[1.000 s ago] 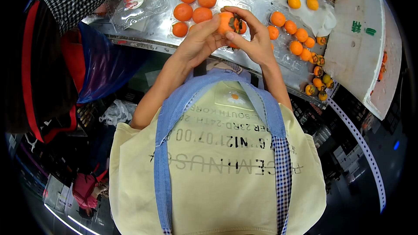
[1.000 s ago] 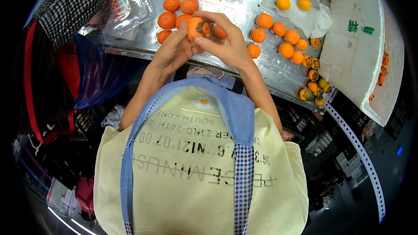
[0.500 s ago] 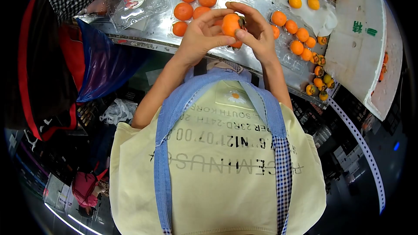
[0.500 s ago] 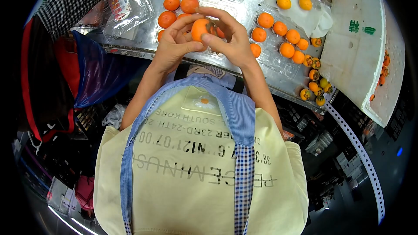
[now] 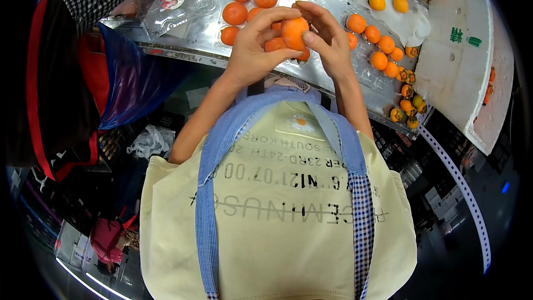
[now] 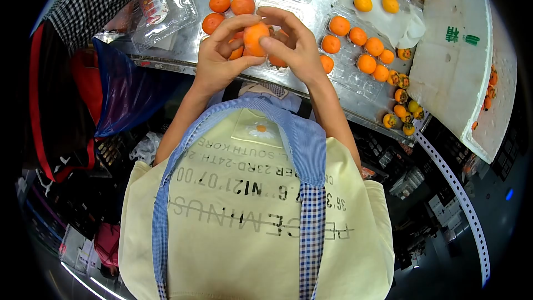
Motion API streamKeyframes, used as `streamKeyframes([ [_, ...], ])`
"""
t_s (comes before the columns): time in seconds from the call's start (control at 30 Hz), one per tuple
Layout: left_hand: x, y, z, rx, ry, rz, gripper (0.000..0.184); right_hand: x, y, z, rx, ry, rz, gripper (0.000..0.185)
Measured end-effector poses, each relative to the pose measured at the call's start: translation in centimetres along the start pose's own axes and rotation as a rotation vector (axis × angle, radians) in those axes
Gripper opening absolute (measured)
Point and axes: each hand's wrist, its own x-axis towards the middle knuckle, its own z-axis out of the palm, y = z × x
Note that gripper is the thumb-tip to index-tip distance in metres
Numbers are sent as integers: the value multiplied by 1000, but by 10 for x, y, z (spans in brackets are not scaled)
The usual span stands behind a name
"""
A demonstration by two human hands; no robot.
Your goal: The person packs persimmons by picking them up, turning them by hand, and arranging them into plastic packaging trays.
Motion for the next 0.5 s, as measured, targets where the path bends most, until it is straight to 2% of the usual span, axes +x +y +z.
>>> streamKeyframes([
  [0.03, 0, 1, 1, 39, 16, 17, 56, 1, 2, -1, -14, 2, 12, 49],
  [0.13, 1, 1, -8, 425, -16, 108, 61, -1, 1, -2, 11, -16, 136, 49],
  [0.23, 3, 9, -4, 611, 24, 144, 59, -4, 3, -1, 124, -49, 237, 50],
  [0.33, 4, 15, -2, 667, 26, 123, 65, -6, 8, -2, 375, -87, 293, 50],
  [0.5, 3, -1, -5, 226, 85, 70, 49, -8, 15, -4, 595, -128, 275, 52],
])
